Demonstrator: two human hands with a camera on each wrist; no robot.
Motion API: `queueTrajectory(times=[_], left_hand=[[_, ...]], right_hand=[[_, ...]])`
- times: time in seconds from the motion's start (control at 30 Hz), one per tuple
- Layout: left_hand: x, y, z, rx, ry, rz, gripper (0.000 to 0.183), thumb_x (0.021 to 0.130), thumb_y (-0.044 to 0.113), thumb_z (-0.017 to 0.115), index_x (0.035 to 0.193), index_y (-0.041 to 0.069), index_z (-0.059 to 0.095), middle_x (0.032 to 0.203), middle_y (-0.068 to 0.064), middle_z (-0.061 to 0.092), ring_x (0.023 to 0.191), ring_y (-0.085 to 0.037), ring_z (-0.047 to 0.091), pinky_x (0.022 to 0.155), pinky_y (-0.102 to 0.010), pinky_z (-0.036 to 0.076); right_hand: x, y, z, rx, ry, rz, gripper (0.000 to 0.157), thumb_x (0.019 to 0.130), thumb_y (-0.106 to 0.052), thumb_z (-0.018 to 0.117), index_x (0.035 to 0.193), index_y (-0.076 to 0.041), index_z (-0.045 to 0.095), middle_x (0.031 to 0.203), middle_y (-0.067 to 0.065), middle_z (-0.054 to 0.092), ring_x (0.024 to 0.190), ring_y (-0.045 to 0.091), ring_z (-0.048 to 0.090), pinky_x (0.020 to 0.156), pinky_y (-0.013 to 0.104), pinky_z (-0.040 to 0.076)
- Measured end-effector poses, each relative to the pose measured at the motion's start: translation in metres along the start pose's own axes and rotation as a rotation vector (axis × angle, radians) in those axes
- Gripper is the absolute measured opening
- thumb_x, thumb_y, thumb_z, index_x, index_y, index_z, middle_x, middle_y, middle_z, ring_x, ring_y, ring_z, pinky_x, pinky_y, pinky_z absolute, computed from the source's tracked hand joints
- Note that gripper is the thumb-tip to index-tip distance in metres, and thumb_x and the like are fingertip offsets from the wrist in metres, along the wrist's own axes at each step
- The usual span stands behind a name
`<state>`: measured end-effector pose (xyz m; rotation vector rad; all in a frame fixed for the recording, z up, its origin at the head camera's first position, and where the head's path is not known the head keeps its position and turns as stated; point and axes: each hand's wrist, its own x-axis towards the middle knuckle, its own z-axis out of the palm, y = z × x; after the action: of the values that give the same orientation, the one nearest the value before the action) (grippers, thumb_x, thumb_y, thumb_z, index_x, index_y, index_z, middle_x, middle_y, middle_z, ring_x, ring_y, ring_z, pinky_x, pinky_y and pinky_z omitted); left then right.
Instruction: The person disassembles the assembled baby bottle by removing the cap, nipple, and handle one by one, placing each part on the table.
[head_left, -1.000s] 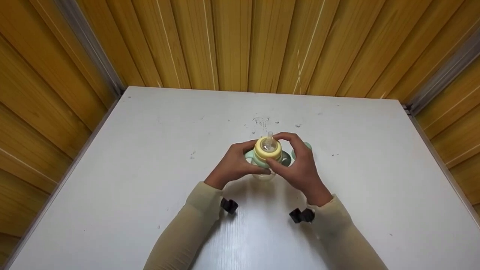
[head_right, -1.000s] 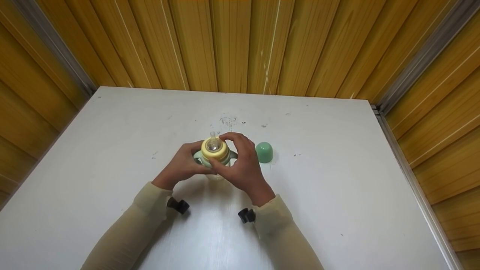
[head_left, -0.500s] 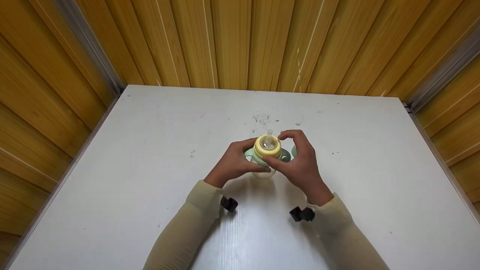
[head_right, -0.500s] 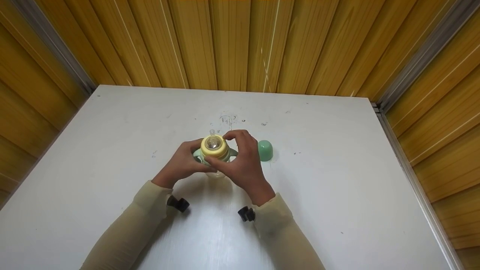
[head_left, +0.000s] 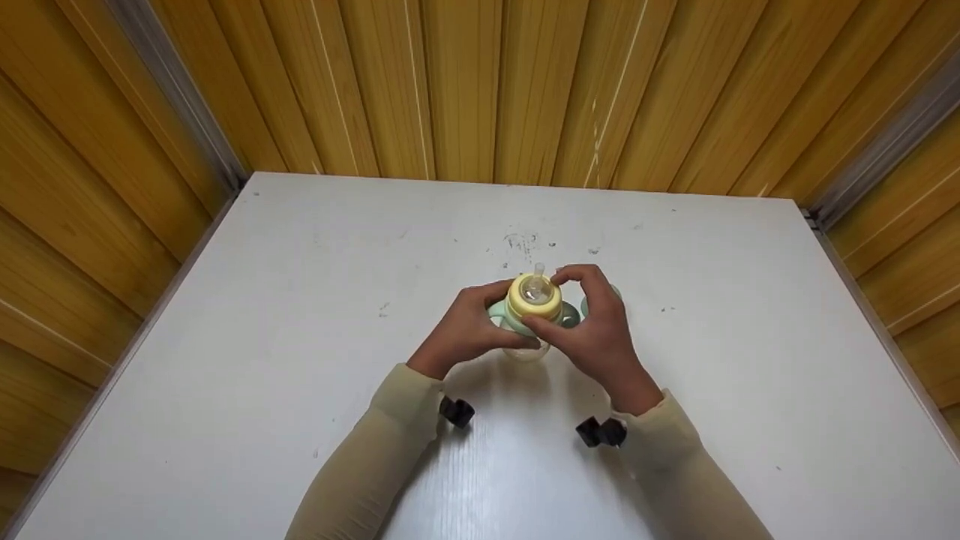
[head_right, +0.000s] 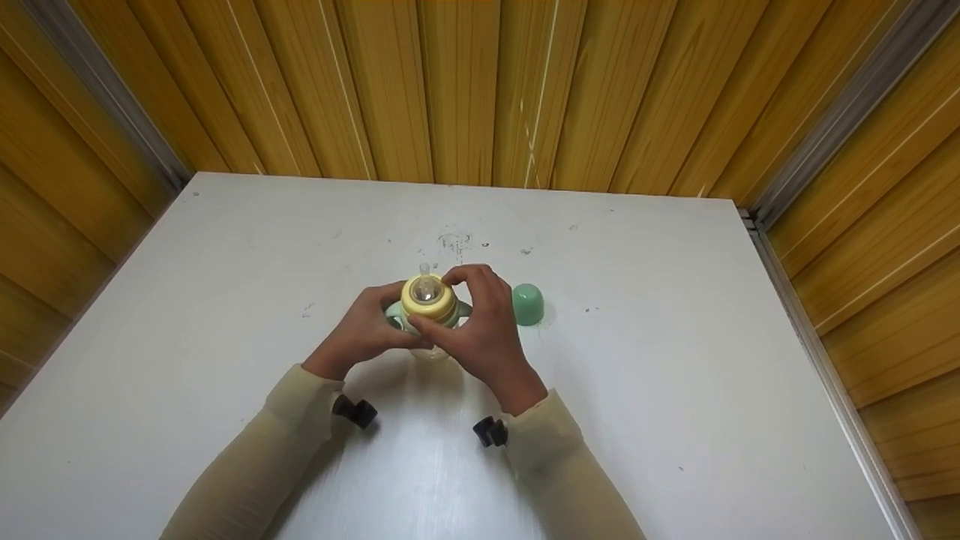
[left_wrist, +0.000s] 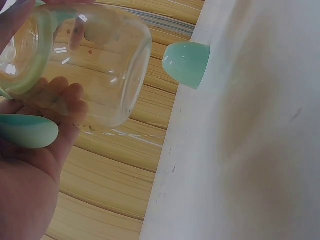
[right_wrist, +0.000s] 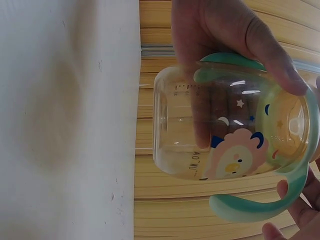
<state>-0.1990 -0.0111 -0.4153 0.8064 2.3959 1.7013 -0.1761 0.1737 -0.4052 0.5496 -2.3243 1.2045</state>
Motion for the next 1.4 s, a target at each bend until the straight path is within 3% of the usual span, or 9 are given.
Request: queueTrajectory(times=[0.83,1.4], left_hand=[[-0.0009,0.0038,-0.0020,-0.005,0.005,0.007,0.066,0.061,0.025,0.084,0.121,0.031,0.056,0.111,0.013,0.063,0.094,-0.008,0.057,0.081,-0.029,0.048],[-0.0016,0.0033,-0.0015,-0.014,-0.001,0.004,0.068,0.060,0.028,0.084,0.122,0.030,0.056,0.112,0.012,0.062,0.095,-0.009,0.058,0.084,-0.033,0.048]], right_hand=[[0.0000,0.0033,-0.0020,0.056,-0.042,-0.003,0.046,0.072,-0.030,0.075,0.111,-0.018,0.055,0.113,-0.002,0.058,0.113,0.016,0.051,0.099,0.048,0.034],[0.0000,0.0030,-0.0042,0.060,-0.058,-0.013,0.051,0.072,-0.027,0.075,0.118,-0.020,0.054,0.117,-0.004,0.057,0.115,0.015,0.050,0.099,0.046,0.034]])
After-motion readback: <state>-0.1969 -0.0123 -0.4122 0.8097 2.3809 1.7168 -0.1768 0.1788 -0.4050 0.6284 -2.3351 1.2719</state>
